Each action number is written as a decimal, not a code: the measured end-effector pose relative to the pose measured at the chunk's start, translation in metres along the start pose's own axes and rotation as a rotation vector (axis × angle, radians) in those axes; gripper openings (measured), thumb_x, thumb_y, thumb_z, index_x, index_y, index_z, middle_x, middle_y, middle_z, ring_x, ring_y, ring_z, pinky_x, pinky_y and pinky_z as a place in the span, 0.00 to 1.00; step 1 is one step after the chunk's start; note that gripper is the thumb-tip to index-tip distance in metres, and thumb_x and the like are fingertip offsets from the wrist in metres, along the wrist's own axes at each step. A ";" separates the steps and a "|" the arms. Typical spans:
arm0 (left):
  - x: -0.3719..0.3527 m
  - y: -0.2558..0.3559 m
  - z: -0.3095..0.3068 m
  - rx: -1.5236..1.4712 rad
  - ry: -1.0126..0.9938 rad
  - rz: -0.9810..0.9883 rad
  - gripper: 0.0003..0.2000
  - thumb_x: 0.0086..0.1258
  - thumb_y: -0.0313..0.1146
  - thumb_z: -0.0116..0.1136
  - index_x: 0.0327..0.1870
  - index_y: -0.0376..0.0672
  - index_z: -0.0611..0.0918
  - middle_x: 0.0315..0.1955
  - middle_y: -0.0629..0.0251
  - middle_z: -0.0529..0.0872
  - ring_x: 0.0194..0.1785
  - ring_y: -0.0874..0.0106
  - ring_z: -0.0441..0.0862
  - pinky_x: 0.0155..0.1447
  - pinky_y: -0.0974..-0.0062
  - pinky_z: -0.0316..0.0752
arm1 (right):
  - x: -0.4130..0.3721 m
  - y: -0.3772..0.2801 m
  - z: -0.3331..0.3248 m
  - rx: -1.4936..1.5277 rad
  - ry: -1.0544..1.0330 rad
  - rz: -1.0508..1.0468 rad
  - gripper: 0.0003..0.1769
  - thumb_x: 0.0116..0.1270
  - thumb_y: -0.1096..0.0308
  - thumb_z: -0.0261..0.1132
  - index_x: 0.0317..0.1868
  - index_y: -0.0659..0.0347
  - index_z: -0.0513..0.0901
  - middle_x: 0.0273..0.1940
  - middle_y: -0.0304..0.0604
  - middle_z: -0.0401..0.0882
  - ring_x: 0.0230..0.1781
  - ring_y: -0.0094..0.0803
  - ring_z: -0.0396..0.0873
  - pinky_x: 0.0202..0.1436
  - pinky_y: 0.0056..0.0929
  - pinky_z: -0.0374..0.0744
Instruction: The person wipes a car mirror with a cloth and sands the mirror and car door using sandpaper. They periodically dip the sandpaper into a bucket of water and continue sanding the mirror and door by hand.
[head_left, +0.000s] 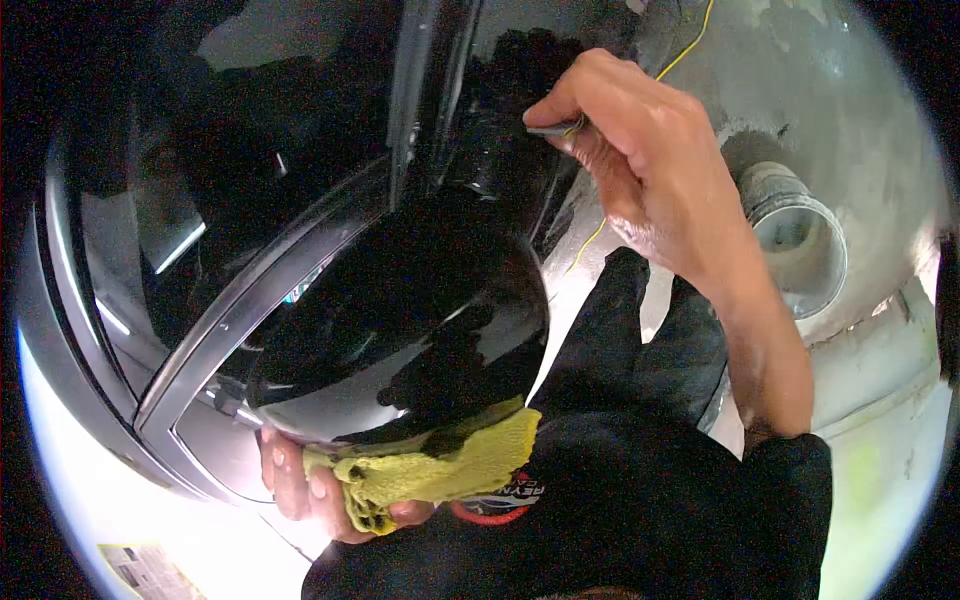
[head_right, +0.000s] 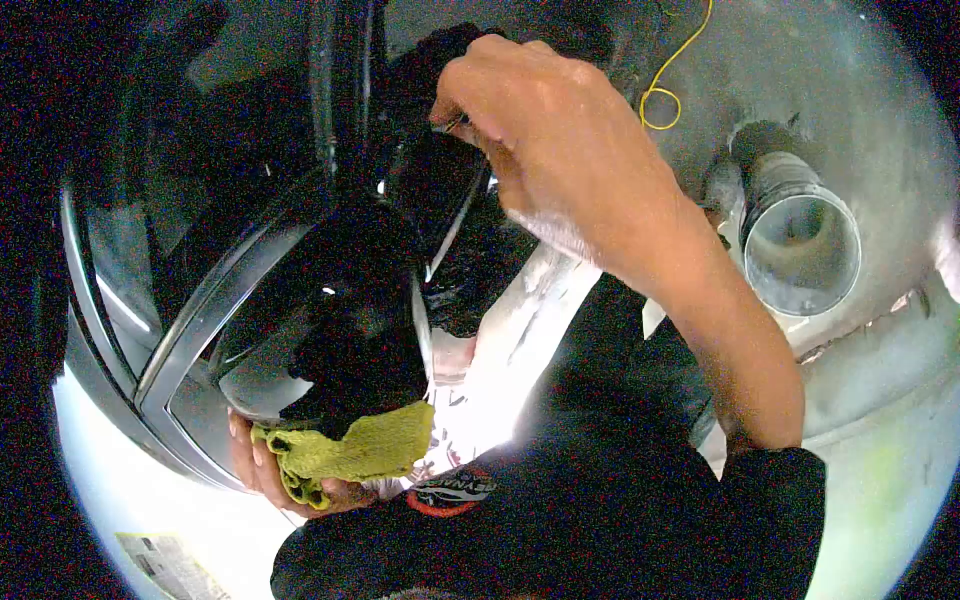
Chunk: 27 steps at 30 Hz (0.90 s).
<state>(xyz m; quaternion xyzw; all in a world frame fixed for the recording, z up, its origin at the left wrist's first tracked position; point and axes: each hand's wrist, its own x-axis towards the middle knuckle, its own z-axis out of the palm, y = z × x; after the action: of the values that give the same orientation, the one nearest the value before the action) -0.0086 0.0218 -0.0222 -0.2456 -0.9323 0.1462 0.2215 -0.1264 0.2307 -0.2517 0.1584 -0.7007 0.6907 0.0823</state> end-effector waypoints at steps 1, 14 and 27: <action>-0.002 0.002 0.001 -0.007 0.007 0.013 0.32 0.76 0.59 0.43 0.64 0.36 0.76 0.55 0.37 0.81 0.58 0.45 0.81 0.63 0.48 0.75 | -0.001 -0.003 -0.002 -0.007 -0.015 0.012 0.16 0.50 0.87 0.62 0.42 0.67 0.80 0.35 0.51 0.78 0.40 0.53 0.79 0.44 0.40 0.78; -0.014 0.020 0.033 -0.095 0.139 0.244 0.31 0.76 0.61 0.40 0.63 0.41 0.75 0.52 0.42 0.81 0.55 0.47 0.82 0.59 0.50 0.78 | 0.021 -0.015 -0.029 -0.092 -0.319 -0.117 0.16 0.49 0.85 0.59 0.41 0.66 0.80 0.35 0.50 0.74 0.40 0.53 0.77 0.47 0.43 0.75; 0.004 0.003 0.061 -0.046 0.187 0.181 0.30 0.76 0.62 0.38 0.60 0.44 0.75 0.47 0.46 0.79 0.51 0.49 0.82 0.55 0.51 0.80 | 0.056 0.009 -0.033 -0.116 -0.363 -0.037 0.14 0.52 0.85 0.64 0.40 0.66 0.82 0.36 0.50 0.78 0.42 0.53 0.80 0.46 0.39 0.76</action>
<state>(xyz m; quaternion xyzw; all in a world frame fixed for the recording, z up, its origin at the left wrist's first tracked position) -0.0401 0.0168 -0.0746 -0.3465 -0.8847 0.1205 0.2875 -0.1850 0.2572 -0.2400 0.2885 -0.7397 0.6075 -0.0237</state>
